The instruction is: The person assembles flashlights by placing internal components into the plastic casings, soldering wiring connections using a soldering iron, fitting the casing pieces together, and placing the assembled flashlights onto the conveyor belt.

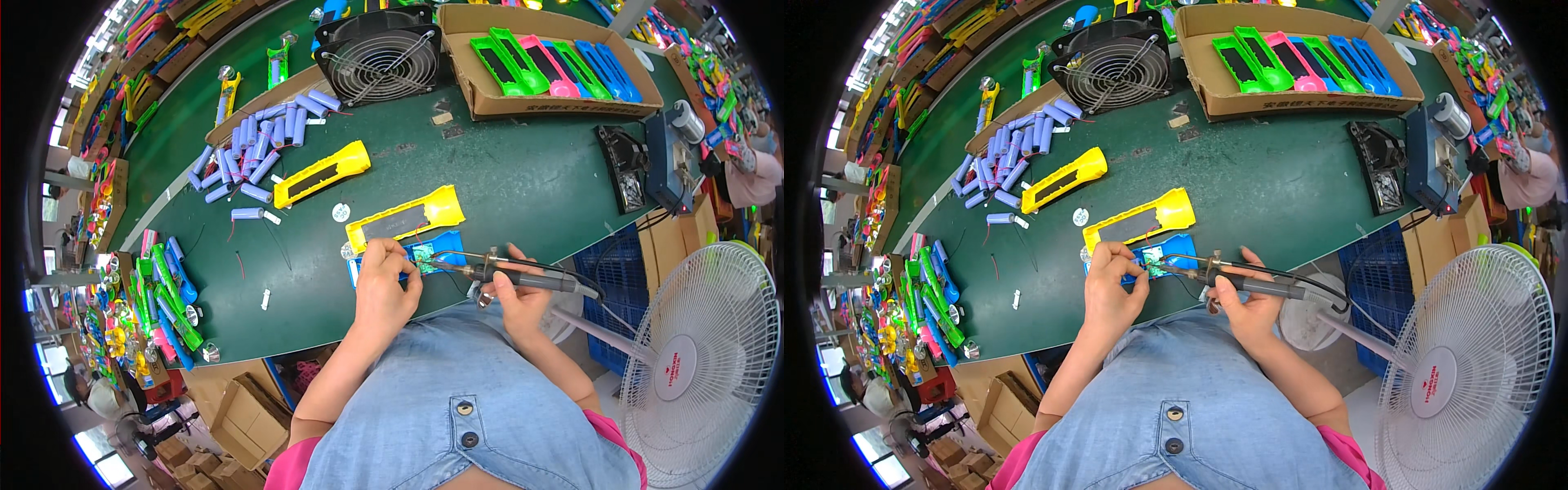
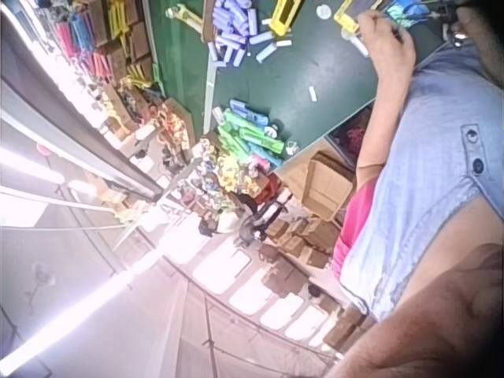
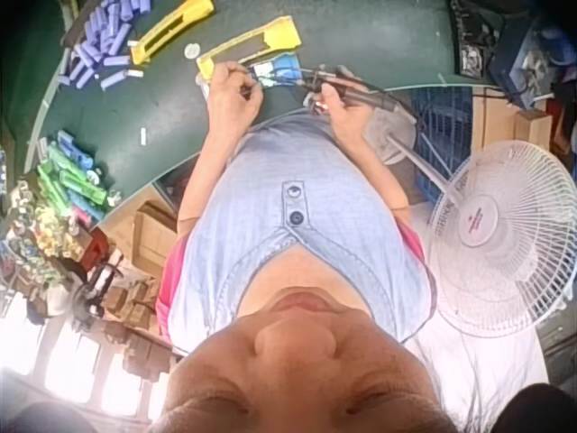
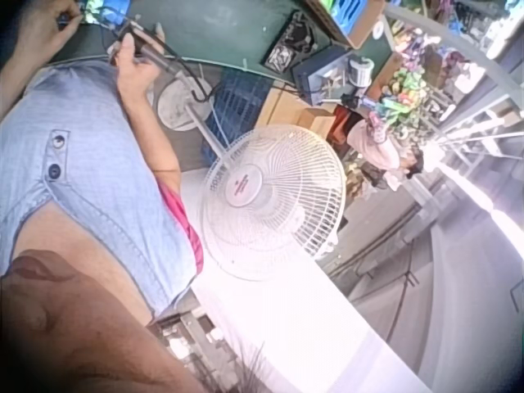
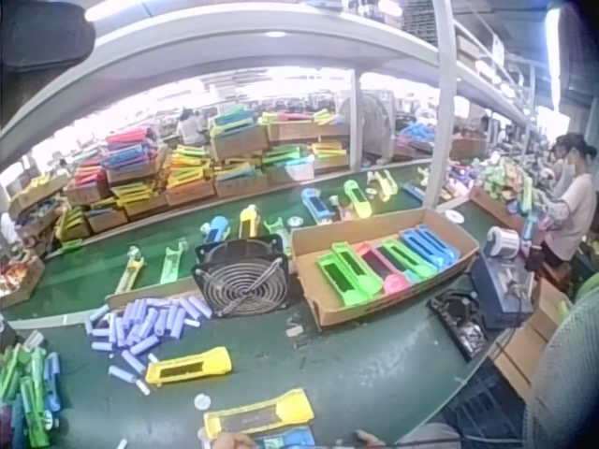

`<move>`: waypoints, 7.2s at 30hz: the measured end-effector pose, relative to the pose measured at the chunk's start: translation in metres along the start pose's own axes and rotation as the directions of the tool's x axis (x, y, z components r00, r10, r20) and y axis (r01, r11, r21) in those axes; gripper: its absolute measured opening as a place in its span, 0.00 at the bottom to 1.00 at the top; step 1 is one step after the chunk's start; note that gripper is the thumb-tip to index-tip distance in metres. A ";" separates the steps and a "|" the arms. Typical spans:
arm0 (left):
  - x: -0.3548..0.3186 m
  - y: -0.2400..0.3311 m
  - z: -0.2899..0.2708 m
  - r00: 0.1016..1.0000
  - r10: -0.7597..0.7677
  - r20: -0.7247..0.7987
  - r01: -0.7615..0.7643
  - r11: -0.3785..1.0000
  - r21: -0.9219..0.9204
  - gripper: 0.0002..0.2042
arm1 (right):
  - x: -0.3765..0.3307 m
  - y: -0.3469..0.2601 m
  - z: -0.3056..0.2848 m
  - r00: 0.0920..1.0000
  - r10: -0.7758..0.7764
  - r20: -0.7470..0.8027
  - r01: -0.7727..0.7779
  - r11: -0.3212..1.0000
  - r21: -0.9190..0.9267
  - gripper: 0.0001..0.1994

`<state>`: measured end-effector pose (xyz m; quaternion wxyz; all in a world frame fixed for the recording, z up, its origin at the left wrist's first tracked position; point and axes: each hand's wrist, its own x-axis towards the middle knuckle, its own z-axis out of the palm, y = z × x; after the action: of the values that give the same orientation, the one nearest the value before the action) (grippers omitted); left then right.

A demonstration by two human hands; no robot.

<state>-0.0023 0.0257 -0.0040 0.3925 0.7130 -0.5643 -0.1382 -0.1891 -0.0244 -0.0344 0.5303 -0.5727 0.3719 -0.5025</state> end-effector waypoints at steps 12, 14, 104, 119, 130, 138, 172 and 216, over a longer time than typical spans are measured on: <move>0.007 0.004 -0.006 0.995 -0.011 0.101 0.007 0.999 0.045 0.04 | -0.001 0.005 -0.020 0.981 -0.195 0.004 0.193 0.969 -0.151 0.09; 0.007 0.004 -0.006 0.994 -0.020 0.104 0.017 0.999 0.037 0.04 | -0.006 0.003 -0.016 0.989 -0.140 -0.036 0.136 0.984 -0.112 0.09; -0.016 -0.037 -0.043 0.962 0.131 -0.241 -0.062 0.960 0.273 0.14 | 0.018 0.015 -0.075 0.927 -0.239 -0.289 0.206 0.968 -0.142 0.11; 0.158 -0.085 -0.147 0.909 0.299 -0.291 -0.159 0.893 0.421 0.26 | 0.183 -0.050 -0.105 0.904 -0.413 -0.112 0.321 0.827 -0.461 0.11; 0.318 -0.299 -0.190 0.611 -0.583 -0.536 0.792 0.454 0.409 0.32 | 0.348 0.004 -0.155 0.904 -0.039 0.425 0.341 0.667 -0.663 0.45; 0.214 -0.234 -0.261 0.919 -0.029 -0.392 0.385 0.268 0.883 0.11 | 0.355 0.011 -0.141 0.879 0.139 0.455 0.281 0.619 -0.733 0.46; 0.012 -0.016 -0.103 0.790 0.176 0.587 -0.154 0.984 -0.089 0.21 | 0.094 -0.037 -0.043 0.898 -0.249 0.362 0.435 0.617 -0.655 0.21; -0.003 -0.031 -0.010 0.991 -0.036 -0.128 0.009 0.979 -0.203 0.03 | 0.317 -0.008 -0.086 0.992 0.129 0.012 -0.110 0.888 -0.446 0.30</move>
<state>0.0246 0.0342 -0.0208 0.4973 0.6834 -0.5124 -0.1522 -0.2038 -0.3469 0.0251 0.4228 -0.6650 0.5003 -0.3588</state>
